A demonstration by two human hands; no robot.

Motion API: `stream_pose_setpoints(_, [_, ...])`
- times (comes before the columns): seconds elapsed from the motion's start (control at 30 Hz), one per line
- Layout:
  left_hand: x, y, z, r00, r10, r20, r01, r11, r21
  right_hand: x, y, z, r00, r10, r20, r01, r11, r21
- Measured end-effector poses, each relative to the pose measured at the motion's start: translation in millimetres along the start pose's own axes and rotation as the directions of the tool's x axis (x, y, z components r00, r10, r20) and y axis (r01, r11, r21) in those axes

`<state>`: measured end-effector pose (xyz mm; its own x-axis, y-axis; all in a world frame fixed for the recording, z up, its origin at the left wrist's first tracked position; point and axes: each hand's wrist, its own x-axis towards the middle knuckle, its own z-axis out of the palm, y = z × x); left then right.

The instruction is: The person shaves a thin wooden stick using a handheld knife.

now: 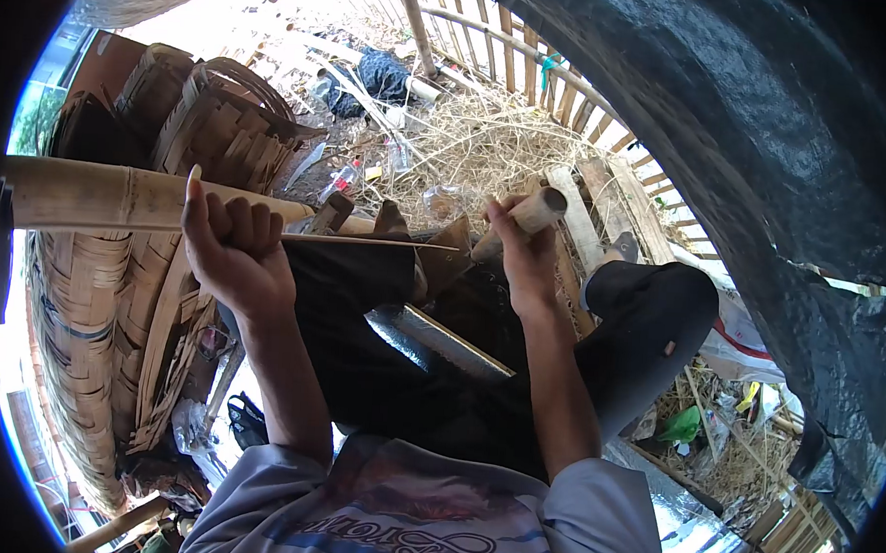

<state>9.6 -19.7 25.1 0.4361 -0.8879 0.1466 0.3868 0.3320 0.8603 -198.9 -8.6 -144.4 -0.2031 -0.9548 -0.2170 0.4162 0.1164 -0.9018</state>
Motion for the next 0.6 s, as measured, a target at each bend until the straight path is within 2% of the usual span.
stream_pose_setpoints(0.07, [-2.1, 0.1, -6.7, 1.000, 0.005, 0.006, -0.005, 1.000, -0.021, -2.5, 1.4, 2.4, 0.995, 0.097, 0.027, -0.096, 0.994, -0.042])
stream_pose_setpoints(0.1, [-2.8, 0.3, -9.6, 1.000, 0.015, 0.003, -0.015, 0.999, -0.044, -4.9, -1.2, 5.7, 0.995, 0.097, 0.022, -0.096, 0.995, -0.034])
stream_pose_setpoints(0.17, [-4.4, 0.4, -9.8, 0.998, 0.017, 0.053, -0.014, 0.999, -0.048, -11.1, -13.0, 13.3, 0.993, 0.073, 0.097, -0.103, 0.927, 0.361])
stream_pose_setpoints(0.2, [-5.5, 0.6, -8.3, 0.995, -0.001, 0.097, 0.008, 0.998, -0.062, -13.4, -23.4, 14.6, 0.979, -0.016, 0.204, -0.077, 0.897, 0.436])
stream_pose_setpoints(0.23, [-6.5, 0.9, -8.1, 0.990, -0.020, 0.138, 0.030, 0.997, -0.075, -16.4, -32.3, 13.8, 0.979, -0.013, 0.206, -0.080, 0.896, 0.437])
stream_pose_setpoints(0.3, [-5.9, -1.6, -10.1, 0.983, -0.019, 0.184, 0.038, 0.995, -0.098, -23.4, -52.3, 12.4, 0.871, -0.346, 0.348, 0.140, 0.855, 0.499])
stream_pose_setpoints(0.37, [-4.8, -5.6, -10.6, 0.973, -0.009, 0.231, 0.038, 0.992, -0.121, -41.4, -81.3, 19.0, 0.790, -0.438, 0.430, 0.097, 0.781, 0.617])
stream_pose_setpoints(0.43, [-6.9, -11.2, -8.9, 0.968, 0.057, 0.246, -0.030, 0.993, -0.112, -56.6, -103.1, 21.2, 0.738, -0.507, 0.445, 0.206, 0.798, 0.566])
stream_pose_setpoints(0.5, [-7.9, -15.0, -8.2, 0.971, 0.079, 0.224, -0.055, 0.992, -0.113, -61.9, -109.3, 17.2, 0.722, -0.495, 0.483, 0.214, 0.824, 0.525])
stream_pose_setpoints(0.53, [-8.4, -16.1, -6.8, 0.970, 0.112, 0.214, -0.096, 0.992, -0.084, -65.4, -103.5, 21.0, 0.777, -0.458, 0.432, 0.198, 0.829, 0.523])
stream_pose_setpoints(0.57, [-8.9, -17.3, -5.0, 0.968, 0.146, 0.205, -0.137, 0.989, -0.056, -60.8, -86.3, 21.8, 0.773, -0.464, 0.432, 0.202, 0.827, 0.525])
stream_pose_setpoints(0.6, [-8.2, -17.7, -4.2, 0.966, 0.151, 0.210, -0.141, 0.988, -0.060, -54.0, -61.1, 20.1, 0.834, -0.376, 0.404, 0.201, 0.889, 0.412])
